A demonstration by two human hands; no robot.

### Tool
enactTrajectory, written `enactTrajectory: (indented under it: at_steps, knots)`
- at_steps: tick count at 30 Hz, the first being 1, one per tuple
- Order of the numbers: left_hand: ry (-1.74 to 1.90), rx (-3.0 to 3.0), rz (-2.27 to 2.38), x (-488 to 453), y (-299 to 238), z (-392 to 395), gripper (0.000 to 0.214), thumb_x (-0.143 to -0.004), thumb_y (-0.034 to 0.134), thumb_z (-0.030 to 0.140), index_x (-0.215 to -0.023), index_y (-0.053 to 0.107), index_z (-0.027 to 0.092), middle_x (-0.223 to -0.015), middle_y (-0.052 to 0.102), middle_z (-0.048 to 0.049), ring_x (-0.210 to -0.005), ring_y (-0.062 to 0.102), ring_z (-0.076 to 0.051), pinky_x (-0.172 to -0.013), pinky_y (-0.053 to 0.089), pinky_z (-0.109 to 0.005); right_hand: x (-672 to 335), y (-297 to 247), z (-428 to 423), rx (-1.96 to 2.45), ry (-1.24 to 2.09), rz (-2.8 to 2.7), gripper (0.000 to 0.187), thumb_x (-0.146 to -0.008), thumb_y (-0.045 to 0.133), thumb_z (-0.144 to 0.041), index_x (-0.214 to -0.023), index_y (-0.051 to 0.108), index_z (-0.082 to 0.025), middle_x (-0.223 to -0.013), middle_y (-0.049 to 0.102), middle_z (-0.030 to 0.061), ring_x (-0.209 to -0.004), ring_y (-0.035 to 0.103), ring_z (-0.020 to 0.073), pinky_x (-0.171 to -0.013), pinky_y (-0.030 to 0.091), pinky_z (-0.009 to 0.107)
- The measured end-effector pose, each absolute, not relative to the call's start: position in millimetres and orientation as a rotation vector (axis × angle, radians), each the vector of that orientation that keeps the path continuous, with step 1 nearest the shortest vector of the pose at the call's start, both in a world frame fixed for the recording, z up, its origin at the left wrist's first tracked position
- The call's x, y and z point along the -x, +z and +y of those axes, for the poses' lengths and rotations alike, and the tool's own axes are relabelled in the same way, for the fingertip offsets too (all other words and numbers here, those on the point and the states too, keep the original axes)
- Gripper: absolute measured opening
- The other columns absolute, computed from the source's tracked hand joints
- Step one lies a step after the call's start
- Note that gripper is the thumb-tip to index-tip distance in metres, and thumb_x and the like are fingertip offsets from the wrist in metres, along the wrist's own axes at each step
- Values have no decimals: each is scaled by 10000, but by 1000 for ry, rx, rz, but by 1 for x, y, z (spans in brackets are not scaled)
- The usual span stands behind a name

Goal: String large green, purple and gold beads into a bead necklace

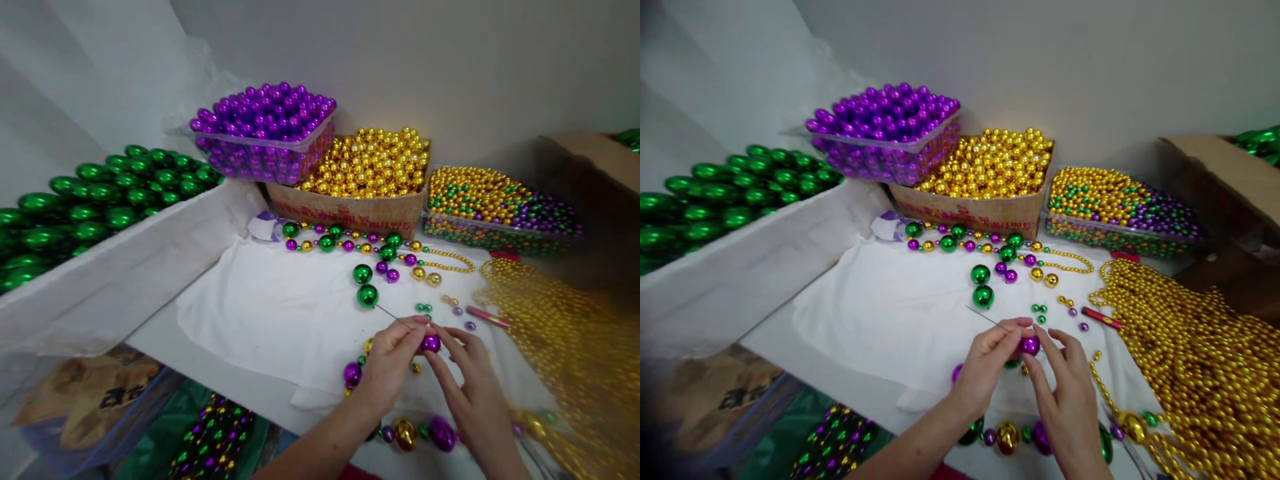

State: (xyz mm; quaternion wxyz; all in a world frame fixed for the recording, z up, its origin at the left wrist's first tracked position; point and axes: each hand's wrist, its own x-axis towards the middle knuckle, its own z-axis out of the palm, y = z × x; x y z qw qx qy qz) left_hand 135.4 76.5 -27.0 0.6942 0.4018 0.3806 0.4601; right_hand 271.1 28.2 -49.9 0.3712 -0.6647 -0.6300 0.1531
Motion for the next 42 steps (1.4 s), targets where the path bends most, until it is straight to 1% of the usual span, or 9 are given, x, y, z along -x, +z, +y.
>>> enactTrajectory:
  at_steps: [3,5,8,10,15,19,27,36,42]
  knots:
    - [1008,-983,844,-146,-29,78,269,-851,583,377,-904,757,178,-1193,616,-112,-1141,533,-264,-907,473,-346,-279,-57,31,1691,219,-1635,494,-903,492,-404,-1373,456,-256,-1254,472,123,-1189,448,279,-931,428,463]
    - [1009,-1060,834,-151,-31,78,251,-870,563,346,-922,756,194,-1135,645,-104,-1204,489,-255,-987,423,-358,-283,-61,31,1683,158,-1669,487,-893,508,-401,-1352,483,-240,-1308,442,138,-1226,411,296,-957,395,494]
    - [1005,-1108,815,-154,-33,77,238,-881,554,321,-919,755,199,-1042,672,-98,-1250,447,-241,-1035,380,-356,-288,-62,28,1710,170,-1668,290,-885,518,-404,-1072,672,-244,-1259,514,108,-1164,450,294,-964,371,508]
    - [976,-1054,808,-154,-34,76,234,-865,576,337,-901,755,191,-1078,657,-107,-1247,446,-256,-964,439,-343,-290,-60,26,1741,253,-1598,246,-882,515,-400,-896,705,-245,-1147,592,84,-1092,492,281,-949,376,495]
    - [941,-748,811,-150,-37,72,285,-828,620,397,-894,739,147,-1153,622,-129,-1021,572,-235,-777,505,-310,-292,-54,23,1652,820,-1217,254,-785,627,-464,-803,714,-227,-840,657,50,-820,582,214,-700,480,319]
    - [941,-595,744,-149,-35,71,338,-825,625,417,-931,717,110,-1017,656,-134,-877,590,-184,-723,490,-281,-285,-54,22,1580,1078,-744,328,-656,734,-503,-761,712,-194,-690,627,31,-622,530,140,-492,428,202]
    - [903,-625,732,-151,-30,71,390,-839,598,447,-911,709,80,-803,641,-98,-704,590,-137,-668,454,-255,-279,-27,22,1582,1052,-357,439,-354,875,-399,-691,703,-175,-757,664,55,-690,553,156,-494,451,163]
    - [935,-614,695,-146,-28,73,365,-829,611,445,-869,712,97,-866,657,-99,-688,592,-114,-682,457,-253,-277,-23,19,1681,1028,-607,392,-465,810,-480,-686,725,-167,-763,701,81,-673,581,185,-470,438,202]
    - [704,-886,753,-129,-41,86,382,-743,699,379,-1055,687,160,-943,681,-83,-696,605,-129,-664,455,-255,-288,-10,15,1695,764,-465,394,-468,809,-437,-715,681,-157,-771,679,77,-667,552,176,-454,395,209]
